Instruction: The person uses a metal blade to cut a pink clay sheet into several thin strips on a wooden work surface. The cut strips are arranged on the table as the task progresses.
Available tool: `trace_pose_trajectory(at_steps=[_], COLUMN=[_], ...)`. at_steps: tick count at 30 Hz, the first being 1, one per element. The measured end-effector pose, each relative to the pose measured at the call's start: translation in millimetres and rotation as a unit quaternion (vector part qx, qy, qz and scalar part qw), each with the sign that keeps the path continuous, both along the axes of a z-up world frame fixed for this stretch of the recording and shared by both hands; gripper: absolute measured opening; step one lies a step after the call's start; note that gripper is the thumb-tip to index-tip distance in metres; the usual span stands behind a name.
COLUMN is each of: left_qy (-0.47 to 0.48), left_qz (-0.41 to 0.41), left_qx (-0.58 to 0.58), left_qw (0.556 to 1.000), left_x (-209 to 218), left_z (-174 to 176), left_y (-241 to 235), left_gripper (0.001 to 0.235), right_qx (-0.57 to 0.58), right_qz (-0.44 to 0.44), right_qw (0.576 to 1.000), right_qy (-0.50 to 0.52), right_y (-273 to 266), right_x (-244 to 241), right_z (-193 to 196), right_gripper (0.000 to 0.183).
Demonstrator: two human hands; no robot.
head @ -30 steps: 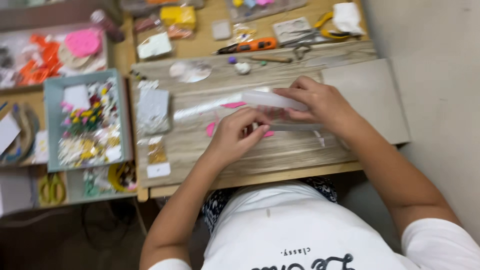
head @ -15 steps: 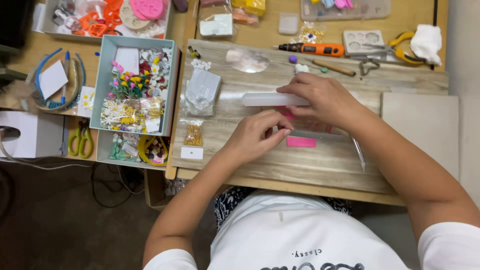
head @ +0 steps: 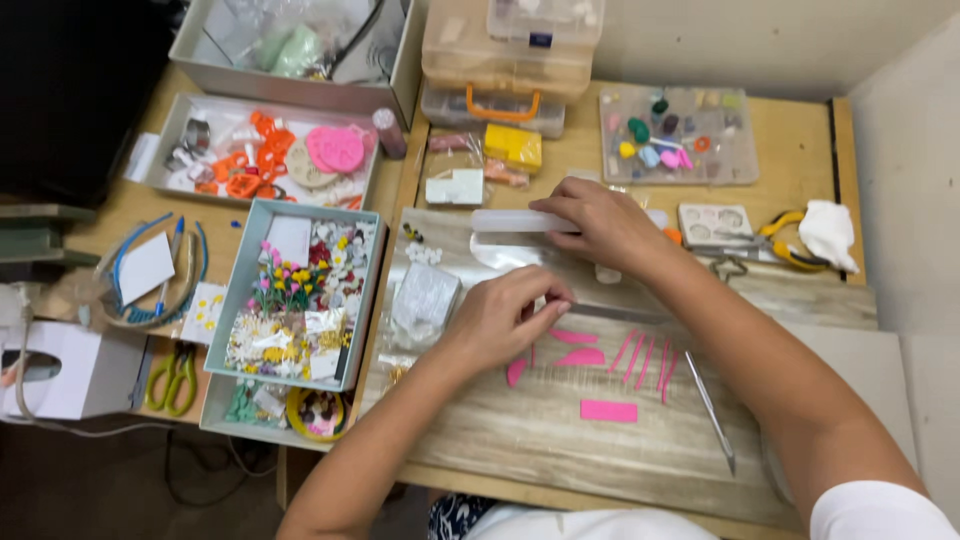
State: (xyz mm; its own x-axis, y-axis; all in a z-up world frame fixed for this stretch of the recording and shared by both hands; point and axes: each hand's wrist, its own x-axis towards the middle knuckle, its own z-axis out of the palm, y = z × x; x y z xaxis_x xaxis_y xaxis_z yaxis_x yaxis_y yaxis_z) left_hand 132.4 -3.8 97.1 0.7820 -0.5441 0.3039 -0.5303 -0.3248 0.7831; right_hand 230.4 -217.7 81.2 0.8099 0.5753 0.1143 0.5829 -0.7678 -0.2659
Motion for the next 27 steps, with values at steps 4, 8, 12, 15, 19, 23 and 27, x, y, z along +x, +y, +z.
trace_pose_trajectory(at_steps=[4,8,12,15,19,23,27], left_qy=[0.008,0.03,0.031,0.033,0.029,0.025,-0.013], left_qz=[-0.006,-0.002,-0.009,-0.009,0.005,0.002,-0.003], left_qx=[0.002,0.015,0.023,0.029,0.02,0.02,0.024], left_qw=[1.0,0.999,0.999,0.999,0.999,0.999,1.0], left_x=[7,10,11,9,1,-15,-36], left_z=[1,-6,-5,-3,-5,-4,-6], left_y=[1,0,-1,-3,-4,-4,-8], left_gripper=[0.009,0.007,0.008,0.008,0.008,0.008,0.009], right_qx=[-0.022,-0.061,-0.071,-0.074,-0.011,0.087,0.243], right_qz=[0.008,-0.016,-0.019,-0.011,0.004,0.028,0.051], right_qw=[1.0,0.998,0.997,0.997,1.0,0.996,0.967], right_qy=[-0.013,0.019,0.024,-0.006,-0.005,0.004,0.055], right_y=[3,7,6,5,1,-16,-34], right_x=[25,31,32,34,15,-27,-91], right_z=[-13,-21,-29,-35,-17,-4,23], right_gripper=[0.04,0.042,0.042,0.041,0.039,0.031,0.021])
